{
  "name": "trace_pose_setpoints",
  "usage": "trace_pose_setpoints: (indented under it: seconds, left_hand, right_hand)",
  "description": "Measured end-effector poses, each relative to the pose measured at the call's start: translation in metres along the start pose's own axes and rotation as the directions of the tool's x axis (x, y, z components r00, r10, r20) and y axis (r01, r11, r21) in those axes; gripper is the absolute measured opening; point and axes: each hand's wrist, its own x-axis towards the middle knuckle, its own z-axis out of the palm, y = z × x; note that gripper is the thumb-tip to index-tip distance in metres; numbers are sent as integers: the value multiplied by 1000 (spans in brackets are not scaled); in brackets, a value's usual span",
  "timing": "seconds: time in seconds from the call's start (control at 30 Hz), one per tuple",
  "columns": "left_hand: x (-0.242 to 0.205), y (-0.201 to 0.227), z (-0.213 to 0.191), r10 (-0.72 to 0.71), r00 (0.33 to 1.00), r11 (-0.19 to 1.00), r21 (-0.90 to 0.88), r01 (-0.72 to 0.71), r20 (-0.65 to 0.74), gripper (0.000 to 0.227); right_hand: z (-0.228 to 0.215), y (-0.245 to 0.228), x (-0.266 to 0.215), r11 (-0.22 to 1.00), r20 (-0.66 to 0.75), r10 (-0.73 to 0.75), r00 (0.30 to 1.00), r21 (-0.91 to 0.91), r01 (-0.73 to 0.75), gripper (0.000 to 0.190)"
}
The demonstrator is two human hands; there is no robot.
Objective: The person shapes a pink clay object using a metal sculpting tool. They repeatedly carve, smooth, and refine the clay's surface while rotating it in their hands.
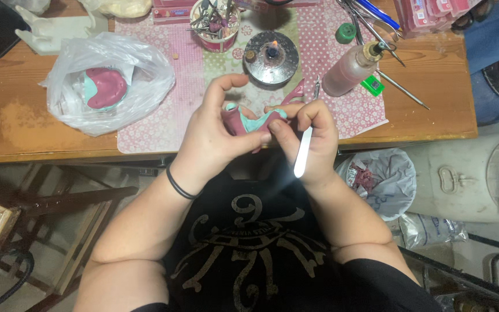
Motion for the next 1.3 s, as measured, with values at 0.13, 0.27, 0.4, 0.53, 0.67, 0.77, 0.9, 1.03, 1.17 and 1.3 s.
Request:
trace_pose_setpoints:
  seconds: [0.13,0.27,0.4,0.53,0.67,0.77,0.9,1.03,1.17,1.3]
  left_hand:
    - [6,-3,0,30,999,996,-80,-32,-18,78]
    - [13,-5,-1,16,1000,991,-134,-17,-7,69]
    - [21,-17,-5,-19,1000,977,-214,17,-8,62]
    - [22,-5,-11,-29,999,954,-299,17,-36,59]
    - [29,-5,-14,-104,994,940,-322,109,34,33]
    - [31,-8,-11,-57,998,939,-338,62,27,32]
    - [29,0,-10,-86,996,935,-344,88,19,36]
    - [25,11,-14,20,999,990,-141,-27,-46,37]
    - [24,18,-15,278,949,931,284,-228,-151,36]
    - [22,29,-14,356,916,871,422,-252,-187,32]
  right_hand:
    - [3,1,3,996,-4,17,1000,85,-17,41]
    - [4,-7,5,993,19,64,998,99,-66,37]
    - [-5,-25,21,875,-59,-412,909,-306,376,55]
    - [-59,-15,25,695,-185,-669,720,-498,518,45]
    - [-73,-11,31,844,-213,-420,882,-451,292,41]
    - [-74,-6,35,907,-278,-96,956,-421,-31,56]
    - [-73,-11,38,721,-338,-30,941,-659,-213,57]
    - [-54,-14,29,784,-312,-106,944,-610,-114,56]
    - [-25,-21,18,871,-20,-226,974,-452,193,50]
    - [-4,-28,18,762,103,-288,952,-578,293,51]
